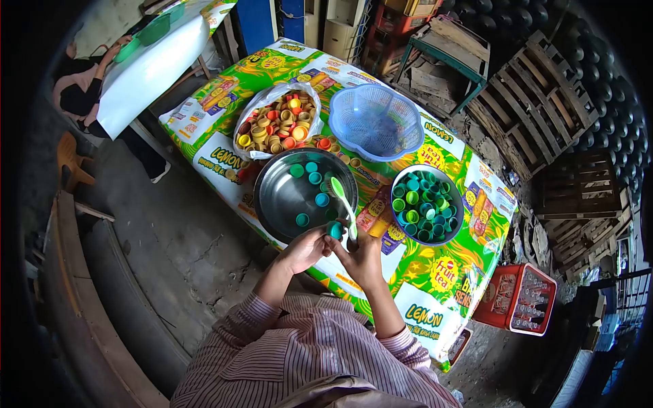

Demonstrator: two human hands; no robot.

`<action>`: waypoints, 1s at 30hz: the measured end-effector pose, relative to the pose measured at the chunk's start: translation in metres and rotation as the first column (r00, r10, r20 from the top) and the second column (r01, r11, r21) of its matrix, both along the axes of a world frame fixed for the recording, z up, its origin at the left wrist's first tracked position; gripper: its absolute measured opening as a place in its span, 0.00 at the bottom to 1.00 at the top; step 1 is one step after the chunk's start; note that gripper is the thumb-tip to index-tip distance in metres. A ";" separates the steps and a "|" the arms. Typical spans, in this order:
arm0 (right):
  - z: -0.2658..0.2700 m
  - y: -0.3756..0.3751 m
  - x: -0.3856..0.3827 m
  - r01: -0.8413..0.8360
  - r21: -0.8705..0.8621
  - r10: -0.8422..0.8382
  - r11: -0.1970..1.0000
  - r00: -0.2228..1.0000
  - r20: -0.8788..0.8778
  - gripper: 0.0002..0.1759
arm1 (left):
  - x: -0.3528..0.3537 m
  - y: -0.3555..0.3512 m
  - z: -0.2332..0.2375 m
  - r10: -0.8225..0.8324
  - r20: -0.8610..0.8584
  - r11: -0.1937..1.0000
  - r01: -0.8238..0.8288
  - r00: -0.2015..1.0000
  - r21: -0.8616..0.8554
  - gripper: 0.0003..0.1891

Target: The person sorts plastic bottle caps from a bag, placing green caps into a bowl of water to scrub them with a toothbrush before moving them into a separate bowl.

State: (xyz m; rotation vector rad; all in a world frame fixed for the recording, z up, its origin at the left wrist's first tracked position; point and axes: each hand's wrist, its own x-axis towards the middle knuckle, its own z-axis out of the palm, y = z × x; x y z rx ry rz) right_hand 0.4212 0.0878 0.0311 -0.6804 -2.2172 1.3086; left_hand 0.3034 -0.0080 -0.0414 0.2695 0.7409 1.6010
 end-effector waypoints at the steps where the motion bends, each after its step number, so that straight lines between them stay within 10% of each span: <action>1: -0.002 0.005 0.003 0.057 0.021 -0.058 0.998 0.998 0.023 0.18 | 0.000 0.002 0.014 -0.021 0.006 1.000 0.021 1.000 0.008 0.16; 3: -0.007 0.026 0.010 0.190 0.007 -0.190 0.982 0.982 -0.008 0.18 | 0.002 -0.004 0.027 0.082 -0.330 0.974 -0.146 0.940 -0.174 0.16; 11: 0.036 0.054 0.022 0.376 0.186 -0.364 0.908 0.926 -0.100 0.20 | -0.023 -0.016 0.030 0.221 -0.550 0.946 -0.315 0.805 -0.081 0.11; 15: 0.000 0.114 0.047 0.496 0.315 -0.534 0.810 0.844 0.046 0.27 | -0.042 -0.017 0.035 0.122 -0.942 0.889 -0.457 0.313 -0.037 0.10; 20: 0.002 0.113 0.060 0.529 0.310 -0.570 0.790 0.820 0.054 0.37 | -0.068 -0.015 0.020 -0.034 -0.983 0.940 -0.341 -0.179 0.029 0.11; 23: -0.008 0.086 0.062 0.541 0.263 -0.569 0.799 0.822 0.036 0.33 | -0.070 -0.011 0.016 -0.274 -0.938 0.947 -0.229 -0.213 -0.225 0.12; 30: -0.014 0.023 0.047 0.486 0.122 -0.500 0.866 0.851 0.159 0.26 | -0.080 0.002 -0.012 -0.267 -0.914 0.954 -0.220 -0.305 -0.206 0.08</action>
